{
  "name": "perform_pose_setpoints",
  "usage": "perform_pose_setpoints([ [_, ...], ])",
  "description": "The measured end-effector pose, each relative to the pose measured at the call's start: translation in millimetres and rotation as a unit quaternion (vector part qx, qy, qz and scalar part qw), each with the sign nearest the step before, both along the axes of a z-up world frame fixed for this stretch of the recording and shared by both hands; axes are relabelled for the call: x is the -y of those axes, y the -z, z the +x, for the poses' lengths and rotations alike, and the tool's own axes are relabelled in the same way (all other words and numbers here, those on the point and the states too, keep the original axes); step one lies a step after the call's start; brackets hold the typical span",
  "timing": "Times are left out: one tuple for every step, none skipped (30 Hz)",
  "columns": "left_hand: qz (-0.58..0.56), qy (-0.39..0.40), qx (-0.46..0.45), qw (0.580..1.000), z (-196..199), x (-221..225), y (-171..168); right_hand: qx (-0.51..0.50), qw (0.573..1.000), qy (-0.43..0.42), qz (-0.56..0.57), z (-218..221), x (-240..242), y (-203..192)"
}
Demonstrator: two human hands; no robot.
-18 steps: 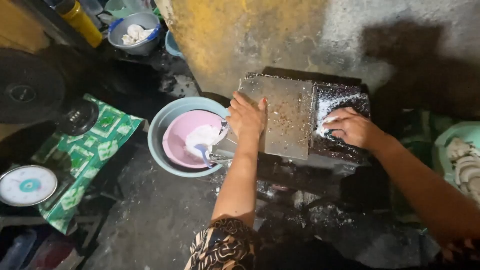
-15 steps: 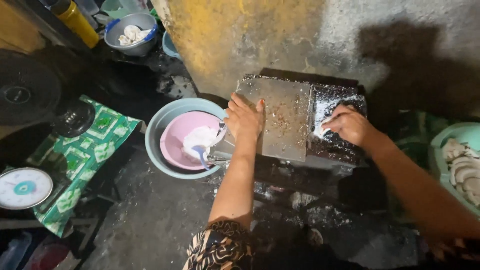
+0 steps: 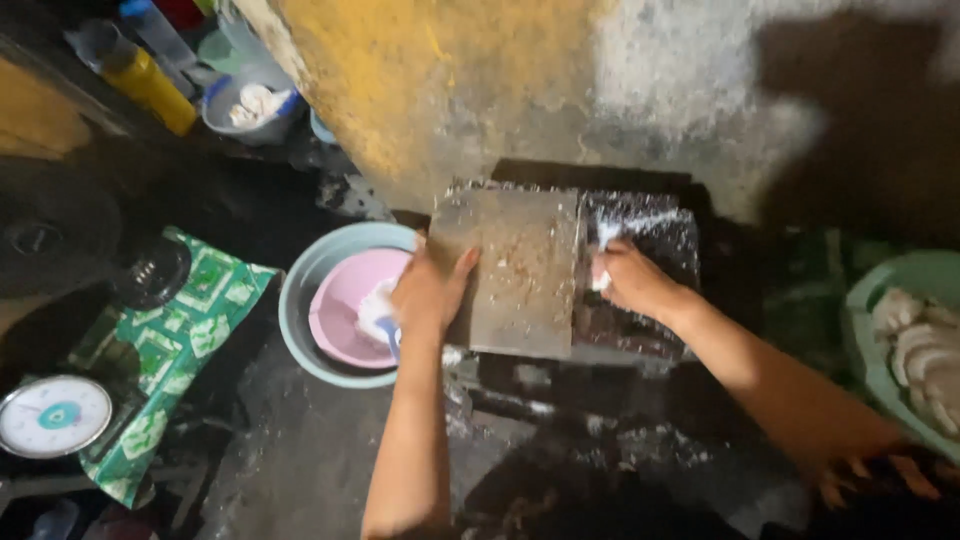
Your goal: Grating pieces of coconut using a manual metal grater into a bowl
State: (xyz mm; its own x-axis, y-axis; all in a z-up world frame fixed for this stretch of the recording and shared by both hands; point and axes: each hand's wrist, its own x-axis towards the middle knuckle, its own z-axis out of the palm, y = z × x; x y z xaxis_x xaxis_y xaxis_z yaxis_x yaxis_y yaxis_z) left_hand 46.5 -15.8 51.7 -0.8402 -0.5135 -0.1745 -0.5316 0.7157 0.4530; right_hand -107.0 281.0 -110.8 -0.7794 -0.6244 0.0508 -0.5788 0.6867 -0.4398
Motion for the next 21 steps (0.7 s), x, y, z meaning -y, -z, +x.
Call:
perform_pose_setpoints([
  [-0.005,-0.001,-0.004,1.0,5,3,12,-0.004,1.0,-0.001,-0.005,9,3,-30],
  [0.034,-0.058,-0.019,0.998,10,7,24,-0.002,0.999,0.012,0.033,18,5,-59],
  [0.074,-0.113,-0.022,0.991,25,8,42,0.012,0.997,0.026,0.074,40,3,-81],
  [0.072,-0.112,-0.014,0.991,25,4,44,0.02,0.997,0.027,0.073,33,3,-66],
  [0.105,-0.139,-0.094,0.98,24,0,46,0.025,0.997,0.032,0.062,25,3,-52],
  [0.137,-0.165,-0.173,0.961,23,-4,48,0.029,0.997,0.038,0.052,17,4,-38],
  [0.138,-0.165,-0.171,0.962,11,1,54,0.031,0.997,0.039,0.054,10,2,-26],
  [0.105,-0.164,-0.195,0.961,1,5,61,0.033,0.997,0.048,0.044,4,1,-14],
  [0.073,-0.166,-0.217,0.959,-8,10,69,0.036,0.997,0.056,0.036,0,-1,-1],
  [0.074,-0.168,-0.214,0.959,-11,7,63,0.039,0.997,0.055,0.039,1,0,-6],
  [0.027,-0.154,-0.19,0.969,-14,6,54,0.045,0.996,0.064,0.042,1,4,-12],
  [-0.02,-0.139,-0.165,0.976,-16,4,46,0.051,0.995,0.074,0.045,2,6,-18],
  [-0.021,-0.139,-0.164,0.977,-21,12,53,0.052,0.995,0.074,0.044,4,10,-15],
  [-0.029,-0.136,-0.061,0.988,-25,20,60,0.066,0.993,0.083,0.047,6,13,-13],
  [-0.038,-0.127,0.039,0.99,-36,27,63,0.077,0.991,0.096,0.046,4,15,-13],
  [-0.041,-0.122,0.037,0.991,-41,22,50,0.076,0.991,0.102,0.043,-4,19,-14],
  [-0.054,-0.085,0.017,0.995,-40,15,42,0.071,0.993,0.09,0.039,-3,20,-10],
  [-0.066,-0.047,-0.004,0.997,-38,8,34,0.066,0.994,0.079,0.035,-2,22,-5],
  [-0.067,-0.04,-0.001,0.997,-41,-4,35,0.07,0.993,0.086,0.035,3,24,-4],
  [-0.1,-0.027,0.057,0.993,-44,-16,34,0.072,0.992,0.088,0.045,7,26,-3],
  [-0.134,-0.015,0.109,0.985,-50,-26,31,0.069,0.992,0.09,0.054,6,29,-6],
])
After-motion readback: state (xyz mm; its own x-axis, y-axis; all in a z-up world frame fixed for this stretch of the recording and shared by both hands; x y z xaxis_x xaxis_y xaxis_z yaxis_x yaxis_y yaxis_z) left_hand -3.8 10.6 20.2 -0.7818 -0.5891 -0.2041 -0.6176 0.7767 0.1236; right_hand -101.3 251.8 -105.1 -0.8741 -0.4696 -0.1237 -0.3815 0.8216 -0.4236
